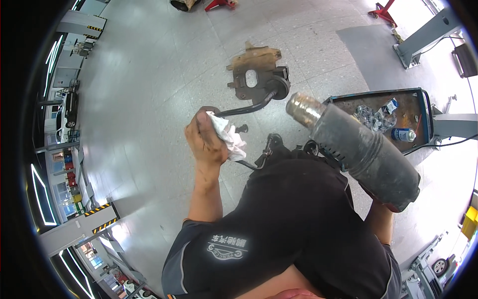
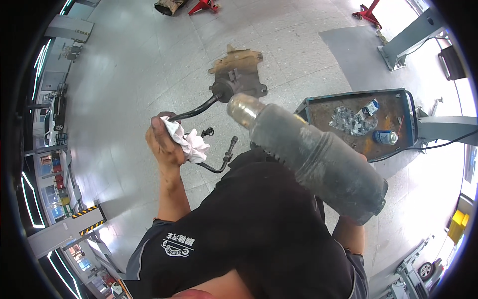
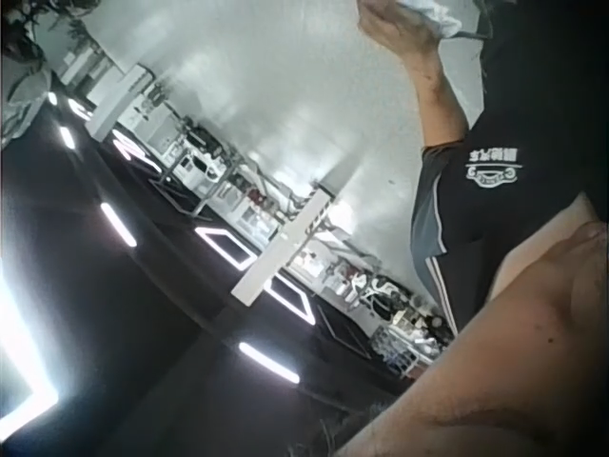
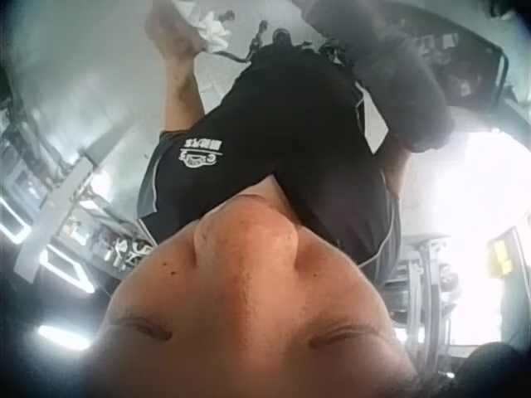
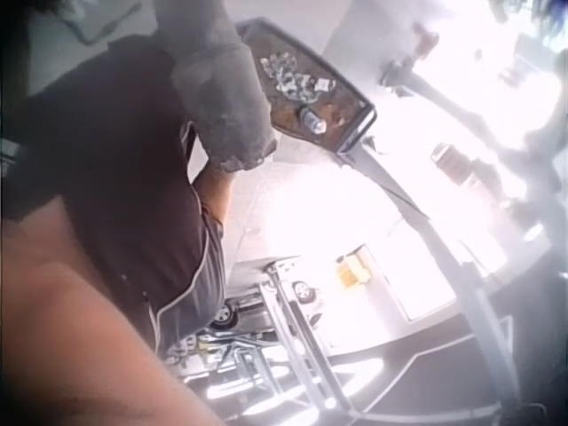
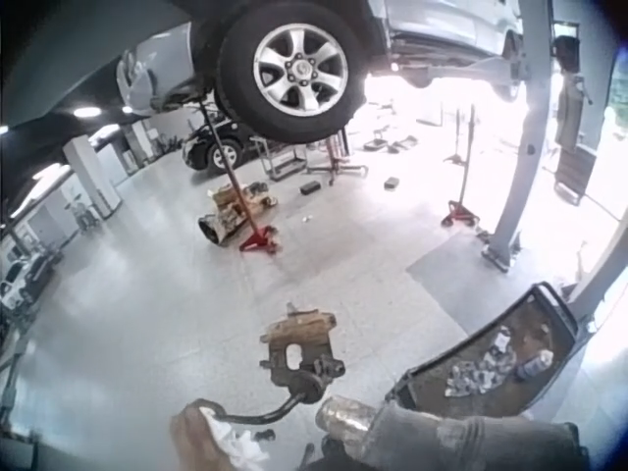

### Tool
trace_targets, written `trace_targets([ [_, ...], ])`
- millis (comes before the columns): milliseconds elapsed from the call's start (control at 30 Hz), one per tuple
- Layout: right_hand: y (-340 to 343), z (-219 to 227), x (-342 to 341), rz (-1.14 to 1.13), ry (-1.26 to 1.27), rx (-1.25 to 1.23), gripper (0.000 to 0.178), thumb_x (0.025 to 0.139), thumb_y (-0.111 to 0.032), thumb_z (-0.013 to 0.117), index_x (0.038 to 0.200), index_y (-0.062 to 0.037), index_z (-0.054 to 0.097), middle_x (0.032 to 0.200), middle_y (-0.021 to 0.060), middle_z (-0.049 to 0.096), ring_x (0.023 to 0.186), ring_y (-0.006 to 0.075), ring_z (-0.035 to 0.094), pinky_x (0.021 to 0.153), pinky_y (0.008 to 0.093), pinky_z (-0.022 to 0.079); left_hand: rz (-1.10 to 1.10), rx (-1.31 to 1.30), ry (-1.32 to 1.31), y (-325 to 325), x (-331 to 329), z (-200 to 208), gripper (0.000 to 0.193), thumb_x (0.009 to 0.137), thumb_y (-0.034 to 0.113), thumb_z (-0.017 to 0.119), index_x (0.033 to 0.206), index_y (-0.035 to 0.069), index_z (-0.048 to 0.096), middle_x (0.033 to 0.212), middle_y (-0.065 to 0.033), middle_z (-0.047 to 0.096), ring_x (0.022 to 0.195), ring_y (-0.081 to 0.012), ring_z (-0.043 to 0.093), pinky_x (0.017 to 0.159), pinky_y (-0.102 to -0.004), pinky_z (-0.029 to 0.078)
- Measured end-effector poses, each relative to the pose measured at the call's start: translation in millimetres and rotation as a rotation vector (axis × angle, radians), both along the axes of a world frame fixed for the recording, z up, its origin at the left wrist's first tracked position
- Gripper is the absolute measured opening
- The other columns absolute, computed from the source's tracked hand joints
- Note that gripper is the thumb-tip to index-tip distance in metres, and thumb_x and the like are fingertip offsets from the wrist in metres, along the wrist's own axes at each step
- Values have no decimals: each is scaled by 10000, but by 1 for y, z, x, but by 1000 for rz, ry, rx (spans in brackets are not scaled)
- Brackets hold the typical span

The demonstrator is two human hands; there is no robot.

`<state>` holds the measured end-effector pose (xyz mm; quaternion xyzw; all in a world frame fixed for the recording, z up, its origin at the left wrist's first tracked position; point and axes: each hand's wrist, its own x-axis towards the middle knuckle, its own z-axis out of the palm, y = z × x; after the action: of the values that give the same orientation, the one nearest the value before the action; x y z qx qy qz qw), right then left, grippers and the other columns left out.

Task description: Heating and cleaning automotive sensor hoses with a heat gun and a cloth.

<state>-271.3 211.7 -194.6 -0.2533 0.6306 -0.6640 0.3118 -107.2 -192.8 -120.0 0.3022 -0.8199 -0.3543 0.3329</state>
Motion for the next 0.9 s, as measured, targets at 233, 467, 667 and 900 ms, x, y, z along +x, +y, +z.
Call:
trace_targets([
  [233,-16,10,8,-2,42,9,304,751,-135,661,1011,12,604,907,89,628,825,170,598,727,273,469,20,-271,17,2,3,-7,497,964,340,269,699,2,519,552,-79,473,466,-196,464,448,-312,334],
  [467,-29,17,10,6,70,22,299,749,-132,661,1005,12,604,900,89,626,817,170,597,720,273,467,74,-465,98,0,6,-15,507,961,383,309,701,7,529,540,-53,498,428,-160,511,409,-270,349],
  [667,-34,21,8,16,93,35,296,747,-130,661,1000,12,604,895,89,625,810,171,596,714,273,467,160,-629,188,-4,11,-19,548,952,472,345,724,18,551,551,-42,540,452,-128,546,403,-243,385],
  [900,-48,26,5,27,118,46,292,745,-128,662,995,12,604,889,90,623,802,171,595,707,274,466,133,-690,290,-2,14,-18,567,940,503,347,724,10,528,573,-67,546,484,-169,563,433,-269,421],
])
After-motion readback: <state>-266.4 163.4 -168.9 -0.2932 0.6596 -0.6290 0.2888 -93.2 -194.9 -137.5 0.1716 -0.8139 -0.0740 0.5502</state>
